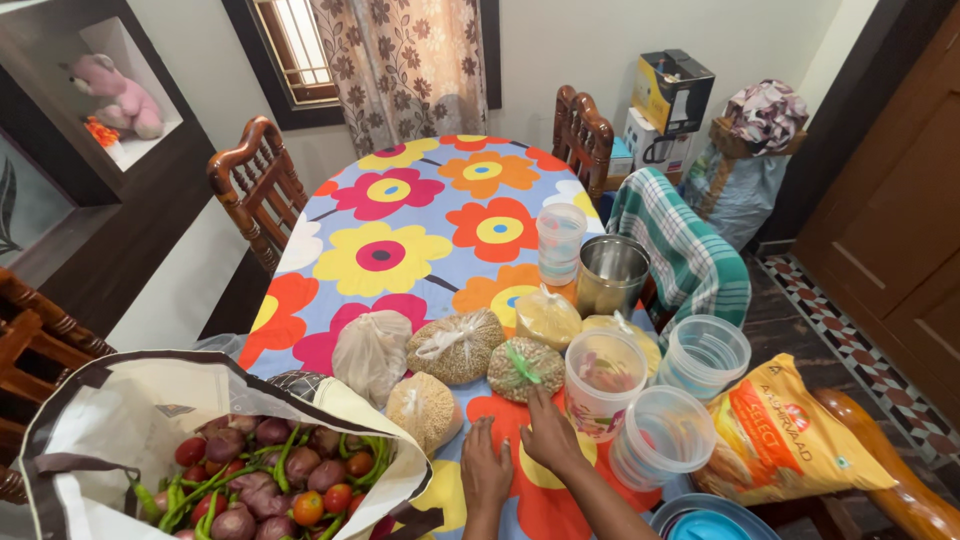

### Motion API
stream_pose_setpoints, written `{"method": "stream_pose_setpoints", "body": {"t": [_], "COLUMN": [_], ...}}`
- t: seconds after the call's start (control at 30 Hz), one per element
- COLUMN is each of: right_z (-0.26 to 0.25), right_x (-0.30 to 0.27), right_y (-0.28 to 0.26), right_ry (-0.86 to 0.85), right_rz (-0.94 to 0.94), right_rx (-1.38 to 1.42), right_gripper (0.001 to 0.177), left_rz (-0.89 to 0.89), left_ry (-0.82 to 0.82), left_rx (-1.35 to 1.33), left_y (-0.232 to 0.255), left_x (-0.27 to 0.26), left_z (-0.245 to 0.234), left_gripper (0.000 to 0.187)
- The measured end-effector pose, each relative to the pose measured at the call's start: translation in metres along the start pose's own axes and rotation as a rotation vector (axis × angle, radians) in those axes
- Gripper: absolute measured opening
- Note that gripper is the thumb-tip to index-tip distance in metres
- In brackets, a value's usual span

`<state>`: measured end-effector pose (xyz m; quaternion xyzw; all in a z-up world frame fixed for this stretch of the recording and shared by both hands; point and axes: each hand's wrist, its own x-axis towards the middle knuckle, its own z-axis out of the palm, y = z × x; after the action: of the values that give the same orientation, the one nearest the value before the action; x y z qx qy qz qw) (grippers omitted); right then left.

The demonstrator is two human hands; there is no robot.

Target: The person unpacks various dry food items from plastic bags and transfers them into clear plastic containers on a dining table. They seal each container with a colored lid and arrange them on the table.

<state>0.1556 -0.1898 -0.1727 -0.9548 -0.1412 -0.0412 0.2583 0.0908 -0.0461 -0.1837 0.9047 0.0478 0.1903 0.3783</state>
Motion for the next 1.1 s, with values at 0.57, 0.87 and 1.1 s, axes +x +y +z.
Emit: {"method": "stream_pose_setpoints", "body": {"t": [0.57,0.87,1.1], "right_z": [0.025,-0.007,0.003], "right_x": [0.048,-0.022,-0.094], "right_y": [0.009,-0.034,-0.009], "right_ry": [0.216,0.27,0.207], "right_rz": [0.032,0.145,0.211], "right_rx": [0.08,0.423,0.63], "right_gripper": [0.033,0.02,0.033], "left_rz": [0.086,0.024,-0.13], "left_ry": [0.037,0.149,0.273], "left_rx": [-0.009,-0.116,-0.255], "left_y": [-0.012,-0.02,-0.009], "left_x": [-0.007,-0.011,-0.03], "left_z": [-0.003,0.0,-0.003], "left_gripper": [0.047,0.05,0.049]}}
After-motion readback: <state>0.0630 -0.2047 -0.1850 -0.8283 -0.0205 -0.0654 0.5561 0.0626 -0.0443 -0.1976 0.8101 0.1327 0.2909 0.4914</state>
